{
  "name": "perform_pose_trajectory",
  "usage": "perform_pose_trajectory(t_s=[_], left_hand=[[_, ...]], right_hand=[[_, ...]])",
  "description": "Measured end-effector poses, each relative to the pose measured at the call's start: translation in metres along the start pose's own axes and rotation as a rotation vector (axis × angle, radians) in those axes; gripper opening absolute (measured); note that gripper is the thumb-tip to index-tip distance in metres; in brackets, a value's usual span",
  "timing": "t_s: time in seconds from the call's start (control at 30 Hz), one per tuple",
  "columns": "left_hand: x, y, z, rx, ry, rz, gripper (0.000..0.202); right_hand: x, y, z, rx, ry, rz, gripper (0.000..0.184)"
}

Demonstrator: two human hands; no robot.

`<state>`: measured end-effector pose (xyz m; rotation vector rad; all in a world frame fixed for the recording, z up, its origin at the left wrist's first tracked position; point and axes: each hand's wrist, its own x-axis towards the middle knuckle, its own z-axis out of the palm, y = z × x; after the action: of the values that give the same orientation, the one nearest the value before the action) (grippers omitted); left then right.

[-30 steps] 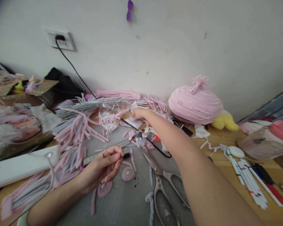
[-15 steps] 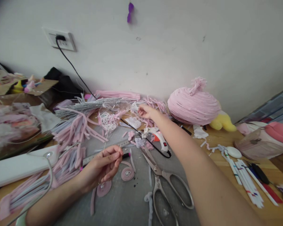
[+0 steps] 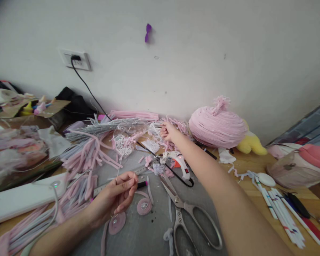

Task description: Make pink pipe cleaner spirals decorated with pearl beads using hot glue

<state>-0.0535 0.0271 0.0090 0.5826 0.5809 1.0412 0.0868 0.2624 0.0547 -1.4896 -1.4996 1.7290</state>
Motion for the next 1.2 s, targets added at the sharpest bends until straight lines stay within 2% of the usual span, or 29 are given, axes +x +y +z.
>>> perform_pose_trajectory(t_s=[0.1, 0.17, 0.27, 0.33, 0.43, 0.53, 0.73, 0.83, 0.93, 1.0, 1.07, 1.2], left_hand=[[-0.001, 0.001, 0.001, 0.013, 0.012, 0.009, 0.016], [-0.002, 0.001, 0.002, 0.022, 0.029, 0.014, 0.018], [-0.003, 0.000, 0.004, 0.036, 0.039, 0.010, 0.021], [-0.004, 0.000, 0.006, 0.042, 0.043, 0.017, 0.022], [-0.005, 0.000, 0.007, 0.056, 0.053, 0.037, 0.022], [-0.006, 0.000, 0.008, 0.073, 0.050, 0.054, 0.023], [-0.006, -0.001, 0.005, 0.101, 0.048, 0.091, 0.029], [-0.007, -0.004, 0.006, 0.109, 0.146, 0.224, 0.029], [-0.008, -0.005, 0.009, 0.100, 0.292, 0.380, 0.031], [-0.009, -0.006, 0.010, 0.094, 0.351, 0.445, 0.032], [-0.010, -0.006, 0.011, 0.098, 0.357, 0.473, 0.032], [-0.013, -0.010, 0.013, 0.129, 0.314, 0.457, 0.033]], right_hand=[[-0.034, -0.002, -0.009, -0.128, 0.018, 0.041, 0.040], [-0.063, 0.004, -0.017, -0.245, 0.038, 0.071, 0.042], [-0.106, 0.027, -0.030, -0.453, 0.117, 0.111, 0.045], [-0.126, 0.046, -0.037, -0.598, 0.198, 0.131, 0.045], [-0.137, 0.072, -0.040, -0.783, 0.250, 0.145, 0.049], [-0.135, 0.090, -0.036, -0.911, 0.265, 0.105, 0.047], [-0.135, 0.099, -0.027, -0.977, 0.286, 0.090, 0.034], [-0.143, 0.086, -0.026, -0.928, 0.312, 0.045, 0.031], [-0.152, 0.057, -0.029, -0.859, 0.374, -0.008, 0.035], [-0.154, 0.028, -0.032, -0.814, 0.422, -0.051, 0.036], [-0.148, -0.008, -0.033, -0.778, 0.457, -0.105, 0.033], [-0.115, -0.088, -0.016, -0.734, 0.498, -0.284, 0.031]])
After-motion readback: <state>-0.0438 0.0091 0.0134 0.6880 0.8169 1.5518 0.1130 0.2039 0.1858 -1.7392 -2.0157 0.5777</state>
